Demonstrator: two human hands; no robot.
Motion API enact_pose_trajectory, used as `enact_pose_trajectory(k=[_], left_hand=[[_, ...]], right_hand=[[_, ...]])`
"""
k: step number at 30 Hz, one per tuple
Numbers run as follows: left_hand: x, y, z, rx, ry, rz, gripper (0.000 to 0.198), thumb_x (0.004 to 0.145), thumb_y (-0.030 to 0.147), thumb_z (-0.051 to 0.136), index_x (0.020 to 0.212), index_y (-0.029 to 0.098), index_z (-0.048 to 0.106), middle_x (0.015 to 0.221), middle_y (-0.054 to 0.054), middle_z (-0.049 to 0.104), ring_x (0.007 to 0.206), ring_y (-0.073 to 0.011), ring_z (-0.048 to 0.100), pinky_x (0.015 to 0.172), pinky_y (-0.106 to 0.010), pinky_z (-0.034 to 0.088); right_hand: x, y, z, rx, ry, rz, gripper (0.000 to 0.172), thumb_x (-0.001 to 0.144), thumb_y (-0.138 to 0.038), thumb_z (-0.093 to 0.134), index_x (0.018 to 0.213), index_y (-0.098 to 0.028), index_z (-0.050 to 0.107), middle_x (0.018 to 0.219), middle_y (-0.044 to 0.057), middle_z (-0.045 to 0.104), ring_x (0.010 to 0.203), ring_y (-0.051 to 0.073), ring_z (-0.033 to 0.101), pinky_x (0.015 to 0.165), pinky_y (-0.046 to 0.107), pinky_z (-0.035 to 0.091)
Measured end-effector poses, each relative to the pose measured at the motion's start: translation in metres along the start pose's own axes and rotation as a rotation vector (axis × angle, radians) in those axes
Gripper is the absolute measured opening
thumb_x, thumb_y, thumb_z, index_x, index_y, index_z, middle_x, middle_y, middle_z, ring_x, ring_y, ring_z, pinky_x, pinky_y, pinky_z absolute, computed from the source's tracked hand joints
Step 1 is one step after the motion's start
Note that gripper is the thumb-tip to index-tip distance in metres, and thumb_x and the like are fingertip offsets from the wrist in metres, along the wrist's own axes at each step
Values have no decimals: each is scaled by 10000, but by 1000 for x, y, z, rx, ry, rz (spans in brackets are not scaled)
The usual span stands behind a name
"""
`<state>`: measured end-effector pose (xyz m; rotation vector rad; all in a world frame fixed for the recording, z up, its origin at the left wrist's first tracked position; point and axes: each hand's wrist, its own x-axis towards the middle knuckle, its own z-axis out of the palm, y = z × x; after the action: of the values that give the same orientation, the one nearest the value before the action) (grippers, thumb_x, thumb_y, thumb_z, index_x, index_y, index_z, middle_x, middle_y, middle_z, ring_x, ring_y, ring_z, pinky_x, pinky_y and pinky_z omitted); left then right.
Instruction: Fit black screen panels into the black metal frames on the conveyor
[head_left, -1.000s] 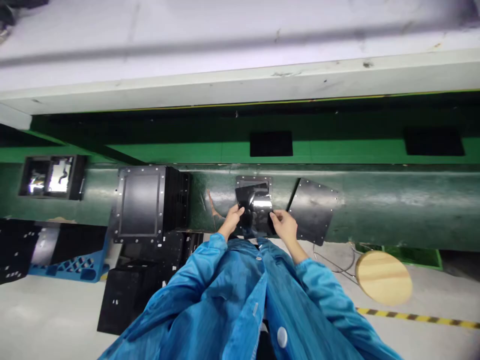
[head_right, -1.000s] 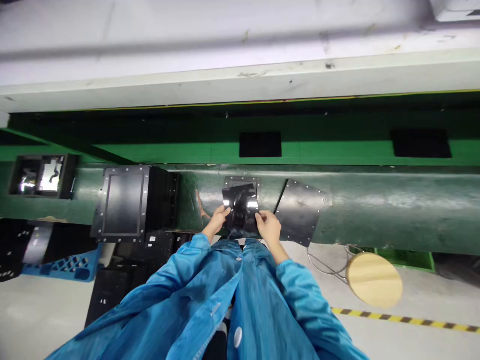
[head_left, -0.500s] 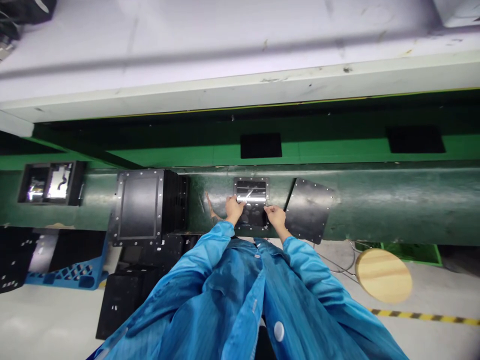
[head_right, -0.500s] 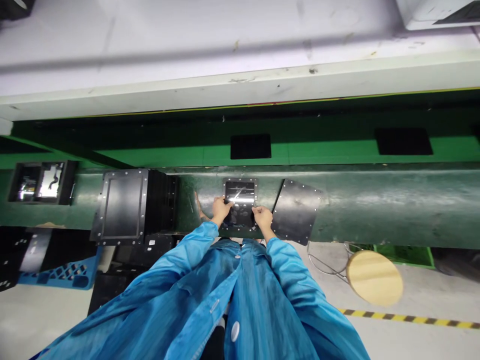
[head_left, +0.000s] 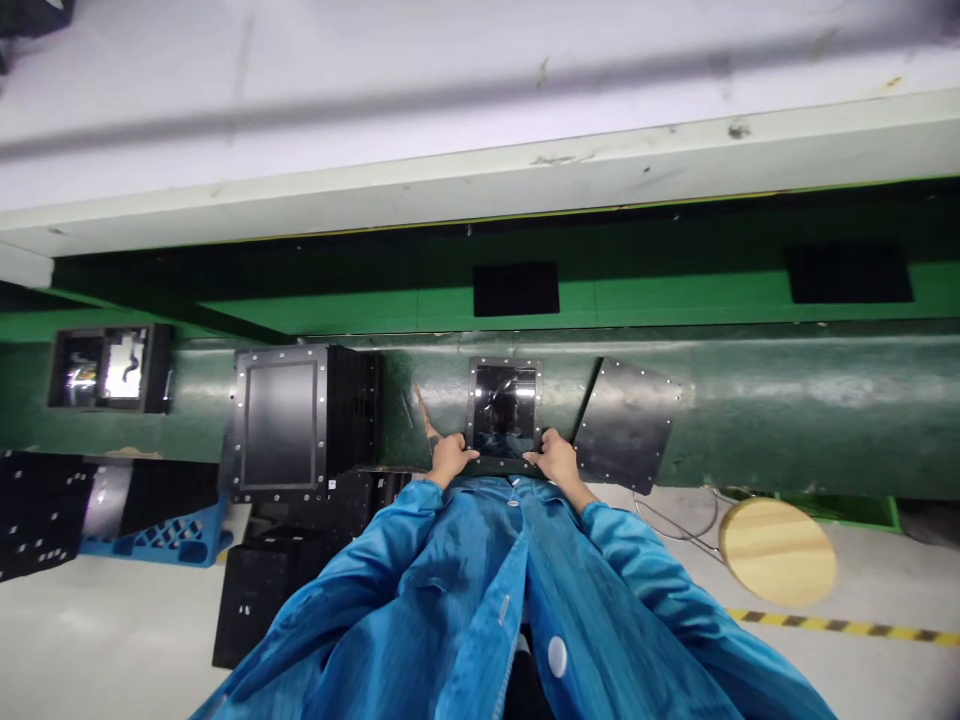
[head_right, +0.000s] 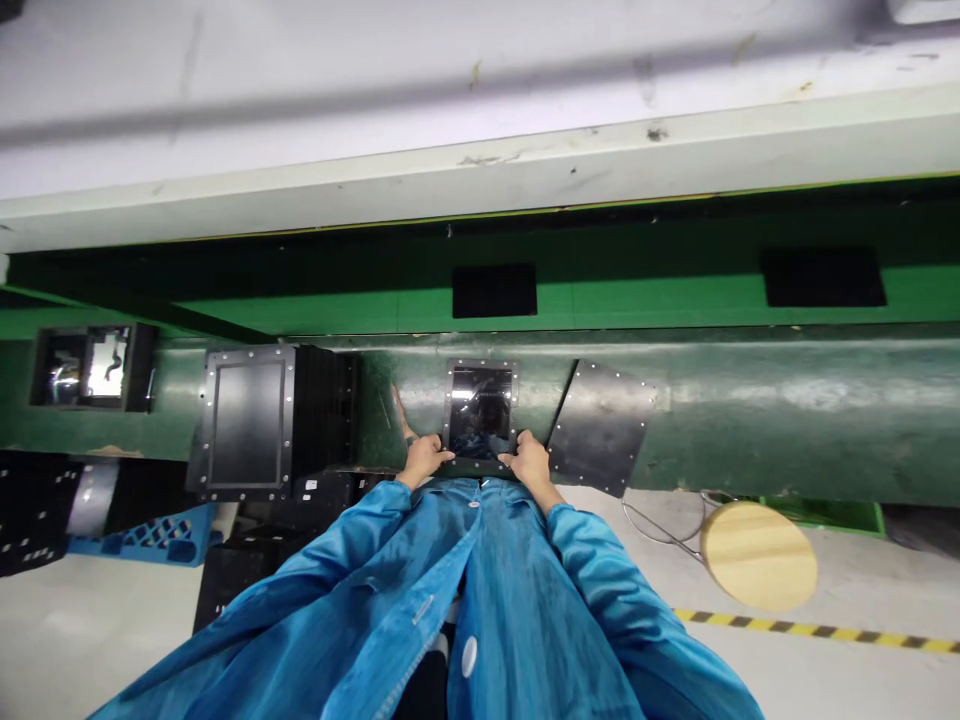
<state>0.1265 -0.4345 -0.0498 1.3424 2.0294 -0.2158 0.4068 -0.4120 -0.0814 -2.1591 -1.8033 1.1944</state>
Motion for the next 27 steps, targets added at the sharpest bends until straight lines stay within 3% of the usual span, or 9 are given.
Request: enact_pose_trajectory(k=[4,10,15,18,20,22,25,27], left_hand=[[5,1,-5,-42,-22,-96,306,807,495,872,821,229,723,927,-41,795,894,-194,721,733,-262,444],[9,5,-9,-47,-55,-105,283,798,490,867,839,237,748,945,-52,798,925,-210,726,755,-272,471],[1,1,-4,-33,-28,-65,273,847,497,823,884,235,754,983,-68,804,992,-227,736,813,-281,492],[-10,-11,-6,-7,-88,-29,256,851,482,818,855,234,756,964,-78,803,1010,-253,743,837,-300,501],[-9,-19,-17,-18,-103,-3,276,874,509,793,854,235,764,947,-84,799,1006,-267,747,846,-312,504],[6,-19,-37,-82,32,23,288,936,519,729,993,241,779,1006,-85,802,1038,-263,744,879,-315,504],[50,-1,-77,-222,347,102,436,973,458,713,1346,236,677,1201,-96,776,1152,-237,710,956,-298,489],[83,17,-102,-278,374,172,542,936,427,773,1413,212,630,1204,-100,768,1138,-222,701,957,-283,483]], right_hand=[[-5,-1,10,78,76,46,403,720,-360,896,906,-251,556,848,11,733,826,220,697,684,281,390],[-7,4,18,87,118,-17,338,760,-404,811,883,-251,537,839,10,688,802,214,654,695,285,391],[-11,7,16,96,94,-88,320,794,-437,779,947,-249,569,844,8,680,819,217,657,723,292,427],[-17,9,12,72,-2,-117,370,778,-427,824,1027,-243,622,918,20,716,850,216,688,747,290,462],[-11,4,3,69,-68,-146,396,816,-444,820,1115,-242,657,951,31,743,887,225,715,785,298,489],[9,-8,-12,69,-35,-173,450,890,-469,765,1261,-236,660,1010,53,763,939,240,726,848,320,511],[62,-44,-40,58,120,-226,634,945,-472,705,1497,-194,563,1238,125,727,925,234,708,915,357,525],[101,-73,-57,29,155,-290,691,944,-466,710,1549,-185,531,1292,143,693,919,223,690,926,354,522]])
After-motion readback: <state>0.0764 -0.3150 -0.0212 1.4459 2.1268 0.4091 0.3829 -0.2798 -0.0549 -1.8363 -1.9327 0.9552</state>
